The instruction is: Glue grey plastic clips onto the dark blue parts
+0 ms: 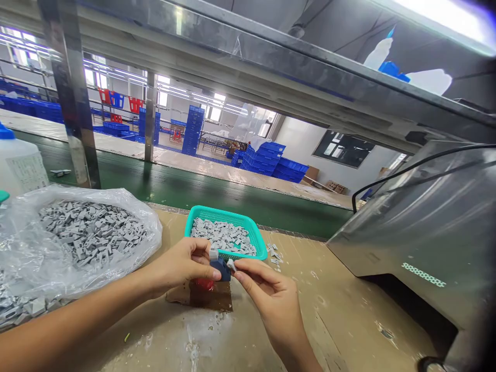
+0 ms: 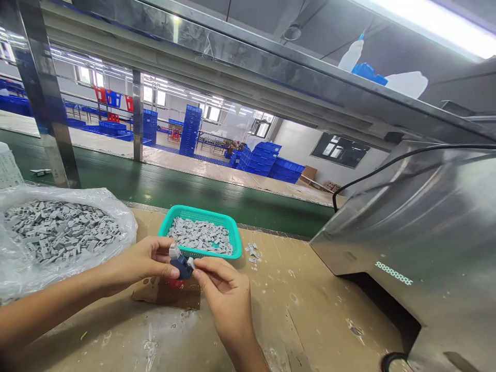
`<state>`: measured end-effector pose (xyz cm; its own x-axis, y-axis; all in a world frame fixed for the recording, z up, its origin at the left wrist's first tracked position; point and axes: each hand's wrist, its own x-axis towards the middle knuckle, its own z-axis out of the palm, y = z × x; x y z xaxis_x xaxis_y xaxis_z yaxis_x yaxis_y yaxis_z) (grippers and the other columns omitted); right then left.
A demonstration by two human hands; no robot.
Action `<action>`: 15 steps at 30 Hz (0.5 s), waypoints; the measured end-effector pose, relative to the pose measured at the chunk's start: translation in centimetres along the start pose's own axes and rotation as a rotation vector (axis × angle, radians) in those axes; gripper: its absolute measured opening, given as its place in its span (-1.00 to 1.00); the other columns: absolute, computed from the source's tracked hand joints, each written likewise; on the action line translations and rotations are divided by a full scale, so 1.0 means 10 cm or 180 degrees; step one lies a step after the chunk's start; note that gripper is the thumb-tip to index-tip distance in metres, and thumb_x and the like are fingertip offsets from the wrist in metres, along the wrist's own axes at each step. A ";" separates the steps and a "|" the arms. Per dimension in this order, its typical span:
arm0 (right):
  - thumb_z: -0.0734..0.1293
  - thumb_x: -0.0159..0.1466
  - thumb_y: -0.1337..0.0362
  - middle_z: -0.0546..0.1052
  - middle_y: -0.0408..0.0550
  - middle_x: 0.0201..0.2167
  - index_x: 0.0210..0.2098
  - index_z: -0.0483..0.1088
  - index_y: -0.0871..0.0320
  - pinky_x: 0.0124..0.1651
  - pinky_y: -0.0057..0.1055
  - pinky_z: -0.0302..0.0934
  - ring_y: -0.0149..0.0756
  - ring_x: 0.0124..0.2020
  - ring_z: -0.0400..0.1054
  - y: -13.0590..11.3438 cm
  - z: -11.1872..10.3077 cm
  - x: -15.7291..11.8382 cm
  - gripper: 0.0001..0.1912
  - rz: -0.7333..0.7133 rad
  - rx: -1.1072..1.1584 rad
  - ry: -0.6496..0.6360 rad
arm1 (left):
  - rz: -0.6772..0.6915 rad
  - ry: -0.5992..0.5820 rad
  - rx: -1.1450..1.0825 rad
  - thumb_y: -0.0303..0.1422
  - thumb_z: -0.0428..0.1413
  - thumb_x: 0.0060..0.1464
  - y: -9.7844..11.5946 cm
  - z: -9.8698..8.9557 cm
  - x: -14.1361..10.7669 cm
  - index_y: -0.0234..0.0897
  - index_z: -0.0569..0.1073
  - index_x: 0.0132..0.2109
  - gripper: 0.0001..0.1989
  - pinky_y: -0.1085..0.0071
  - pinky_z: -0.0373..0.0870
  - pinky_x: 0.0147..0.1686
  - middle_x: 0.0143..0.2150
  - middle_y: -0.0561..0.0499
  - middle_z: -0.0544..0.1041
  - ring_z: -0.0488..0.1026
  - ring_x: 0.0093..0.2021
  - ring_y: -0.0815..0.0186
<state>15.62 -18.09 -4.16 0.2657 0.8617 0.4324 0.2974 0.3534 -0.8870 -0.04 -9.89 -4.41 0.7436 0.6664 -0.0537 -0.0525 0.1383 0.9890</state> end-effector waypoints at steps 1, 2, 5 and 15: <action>0.38 -0.01 0.40 0.54 -0.07 -0.44 -0.47 0.54 0.09 -0.26 -0.41 0.39 -0.28 -0.35 0.43 0.01 0.00 -0.01 -0.88 -0.0007 0.0007 -0.0016 | -0.0006 -0.0001 -0.0022 -0.41 0.22 -0.27 0.00 0.00 0.00 -0.35 0.35 -0.39 -0.76 0.39 0.28 -0.26 -0.40 0.01 0.48 0.43 -0.32 0.30; 0.38 -0.01 0.40 0.54 -0.07 -0.44 -0.47 0.54 0.09 -0.27 -0.41 0.39 -0.28 -0.35 0.43 0.02 0.00 -0.01 -0.88 -0.0027 0.0007 -0.0028 | -0.0009 0.0001 -0.0045 -0.41 0.22 -0.28 -0.01 0.00 0.00 -0.35 0.35 -0.39 -0.76 0.39 0.29 -0.26 -0.41 0.02 0.48 0.43 -0.33 0.30; 0.38 -0.01 0.42 0.54 -0.06 -0.44 -0.46 0.54 0.09 -0.31 -0.44 0.40 -0.28 -0.37 0.43 0.04 -0.01 -0.01 -0.86 -0.0131 -0.0022 -0.0090 | -0.0027 0.0028 -0.0071 -0.40 0.23 -0.29 0.00 0.03 -0.01 -0.34 0.35 -0.39 -0.74 0.38 0.29 -0.27 -0.44 0.05 0.46 0.43 -0.34 0.30; 0.27 0.13 0.44 0.48 -0.02 -0.25 -0.24 0.49 0.08 -0.14 -0.39 0.33 -0.29 -0.20 0.39 0.12 0.00 -0.12 -0.74 -0.0715 -0.0628 -0.0456 | 0.0286 0.0379 0.0031 -0.43 0.21 -0.25 0.00 0.14 -0.03 -0.34 0.31 -0.47 -0.80 0.46 0.26 -0.35 -0.47 0.07 0.42 0.35 -0.40 0.39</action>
<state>15.69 -18.68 -5.77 0.0457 0.8176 0.5740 0.5097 0.4751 -0.7173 0.67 -11.07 -4.24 0.6519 0.7581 0.0198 -0.1085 0.0675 0.9918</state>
